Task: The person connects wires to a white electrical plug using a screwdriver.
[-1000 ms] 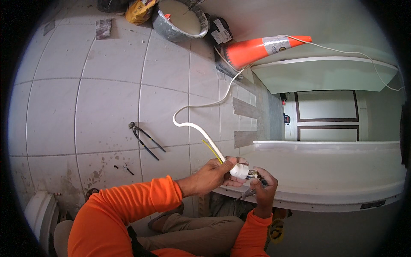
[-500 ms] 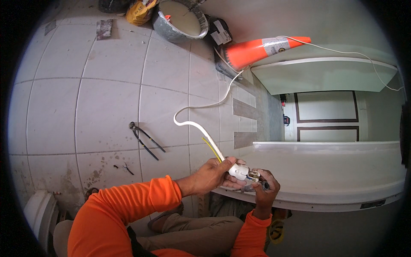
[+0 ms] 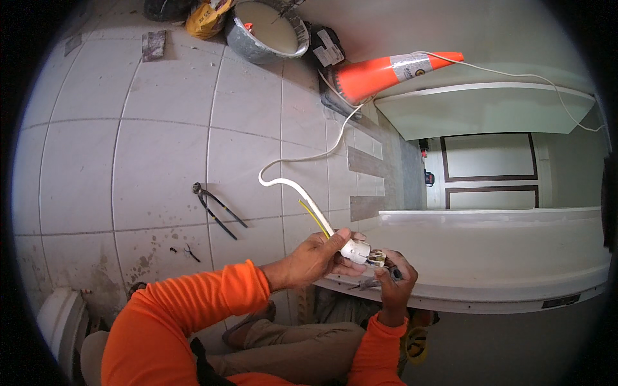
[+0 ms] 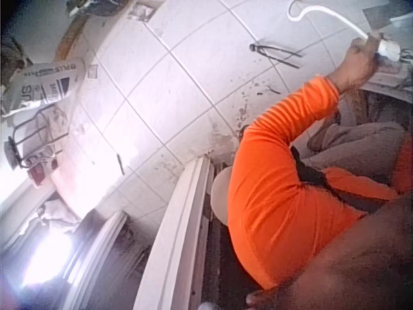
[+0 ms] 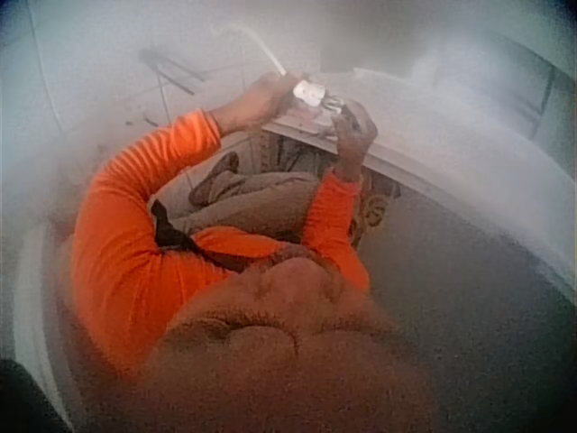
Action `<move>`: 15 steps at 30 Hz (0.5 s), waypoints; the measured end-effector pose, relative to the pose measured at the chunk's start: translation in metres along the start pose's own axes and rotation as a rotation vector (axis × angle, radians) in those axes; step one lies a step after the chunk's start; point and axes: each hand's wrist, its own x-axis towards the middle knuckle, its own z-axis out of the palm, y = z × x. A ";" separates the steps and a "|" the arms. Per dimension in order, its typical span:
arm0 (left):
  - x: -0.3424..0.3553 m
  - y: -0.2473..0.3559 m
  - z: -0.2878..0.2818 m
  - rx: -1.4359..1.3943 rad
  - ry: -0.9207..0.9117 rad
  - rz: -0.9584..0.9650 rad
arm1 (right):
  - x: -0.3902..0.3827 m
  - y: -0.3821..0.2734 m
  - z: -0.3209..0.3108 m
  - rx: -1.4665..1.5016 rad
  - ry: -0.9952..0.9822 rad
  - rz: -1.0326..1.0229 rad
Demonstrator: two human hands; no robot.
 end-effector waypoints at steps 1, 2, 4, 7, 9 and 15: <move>0.000 0.001 -0.001 0.041 -0.017 0.015 | 0.001 0.000 0.000 0.010 -0.018 0.015; 0.000 0.002 0.000 0.072 -0.003 0.015 | 0.002 -0.002 0.001 -0.014 -0.011 0.005; -0.001 0.007 0.002 0.134 0.028 0.018 | 0.005 -0.009 0.005 -0.060 0.001 -0.015; -0.001 0.010 0.002 0.170 0.030 -0.002 | 0.009 -0.014 0.004 -0.173 0.021 -0.126; -0.002 0.011 0.004 0.149 0.026 -0.019 | 0.009 -0.013 0.004 -0.154 0.015 -0.136; -0.001 0.005 -0.001 0.074 0.005 -0.012 | 0.011 -0.015 0.002 -0.239 0.023 -0.254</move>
